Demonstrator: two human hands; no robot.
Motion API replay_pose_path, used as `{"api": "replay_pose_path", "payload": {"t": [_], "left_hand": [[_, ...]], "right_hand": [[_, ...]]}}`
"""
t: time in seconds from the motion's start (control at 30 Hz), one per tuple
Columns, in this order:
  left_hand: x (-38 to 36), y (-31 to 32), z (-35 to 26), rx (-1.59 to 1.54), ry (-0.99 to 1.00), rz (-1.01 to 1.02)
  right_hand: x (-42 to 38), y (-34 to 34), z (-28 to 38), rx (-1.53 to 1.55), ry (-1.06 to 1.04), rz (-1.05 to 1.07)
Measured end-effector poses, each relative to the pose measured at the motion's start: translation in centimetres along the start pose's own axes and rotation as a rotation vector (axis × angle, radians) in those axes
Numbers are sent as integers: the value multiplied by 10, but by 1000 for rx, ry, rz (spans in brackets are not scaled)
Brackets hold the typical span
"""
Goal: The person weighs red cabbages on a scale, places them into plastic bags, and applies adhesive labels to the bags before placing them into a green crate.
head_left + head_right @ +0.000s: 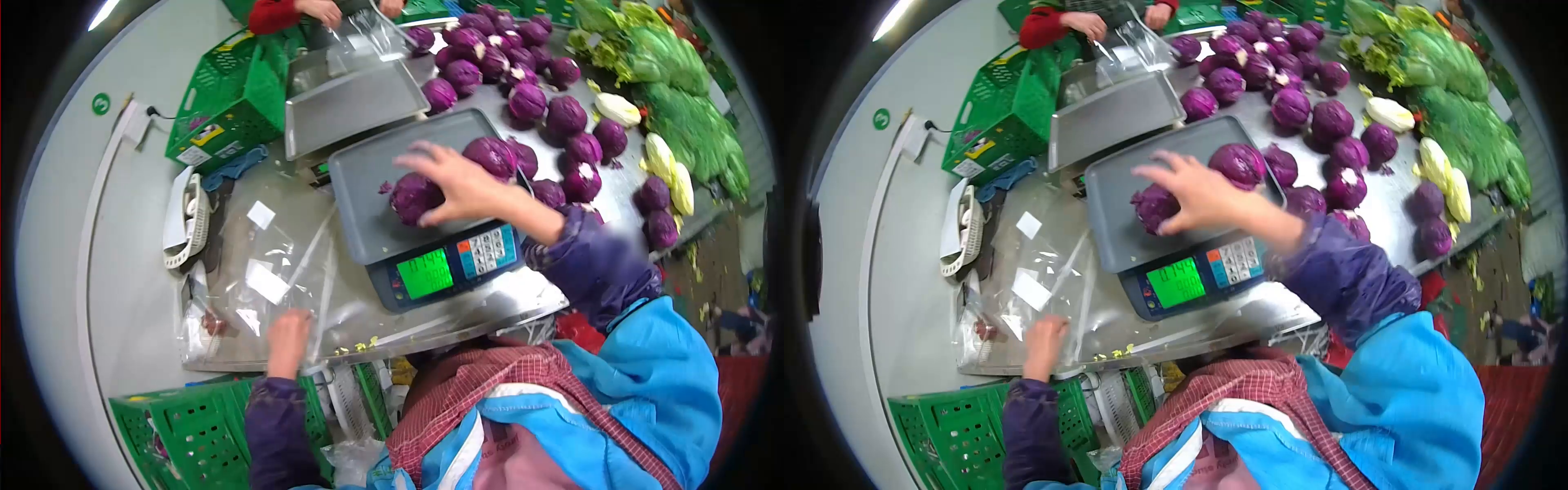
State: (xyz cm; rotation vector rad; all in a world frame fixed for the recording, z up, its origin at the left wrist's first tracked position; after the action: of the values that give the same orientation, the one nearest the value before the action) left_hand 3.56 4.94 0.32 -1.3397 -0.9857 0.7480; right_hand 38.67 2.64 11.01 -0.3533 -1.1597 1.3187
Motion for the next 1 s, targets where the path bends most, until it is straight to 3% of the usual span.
{"api": "replay_pose_path", "payload": {"t": [0.07, 0.13, 0.23, 0.27, 0.33, 0.4, 0.47, 0.53, 0.57, 0.67, 0.7, 0.77, 0.87, 0.9, 0.93, 1.0], "left_hand": [[7, -23, -32, -129, 75, -91], [-10, -111, -25, -308, -230, -748], [-22, -21, -47, -193, 17, -255], [-23, -37, -52, -256, -93, -322], [-21, -71, -64, -340, -199, -500], [-23, -59, -79, -409, -172, -370], [-27, -59, -74, -495, -167, -427], [-36, -50, -48, -777, -447, -354], [-40, -54, -46, -770, -507, -258], [-51, -48, -60, -847, -361, -203], [-55, -39, -66, -893, -443, -122], [-52, -43, -81, -902, -356, -241], [-34, -59, -118, -933, -104, -310], [-33, -63, -129, -917, 0, -355], [-31, -63, -127, -927, 15, -349], [-28, -46, -92, -1101, -281, -220]], "right_hand": [[0, 30, -1, -153, 23, 121], [2, 39, -5, 73, 26, 92], [6, 40, -12, 193, 140, 26], [9, 41, -12, 309, 188, 3], [8, 40, 49, 872, 243, 149], [-4, 63, 108, 1101, 204, 365], [-32, 99, 149, 1144, 202, 571], [-70, 153, 163, 1308, 364, 753], [-78, 171, 162, 1305, 367, 742], [-93, 209, 117, 1164, 943, 491], [-88, 213, 106, 1108, 970, 337], [-81, 210, 102, 1048, 1048, 159], [-75, 241, 107, 1211, 979, 126], [-82, 236, 116, 1448, 898, 142], [-79, 225, 116, 1442, 903, 124], [-62, 190, 115, 900, 562, 106]]}}
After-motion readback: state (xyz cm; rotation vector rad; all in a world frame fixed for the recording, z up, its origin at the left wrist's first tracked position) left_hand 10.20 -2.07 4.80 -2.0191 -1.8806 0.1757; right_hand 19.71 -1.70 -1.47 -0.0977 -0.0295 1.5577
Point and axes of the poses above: each hand's wrist, its own x-axis towards the middle knuckle, its own y-axis out of the palm, z = x × y, the point moved 9 cm from there along x, towards the middle knuckle, and after that the axes turned 9 degrees about -z, right-handed, at the moved point
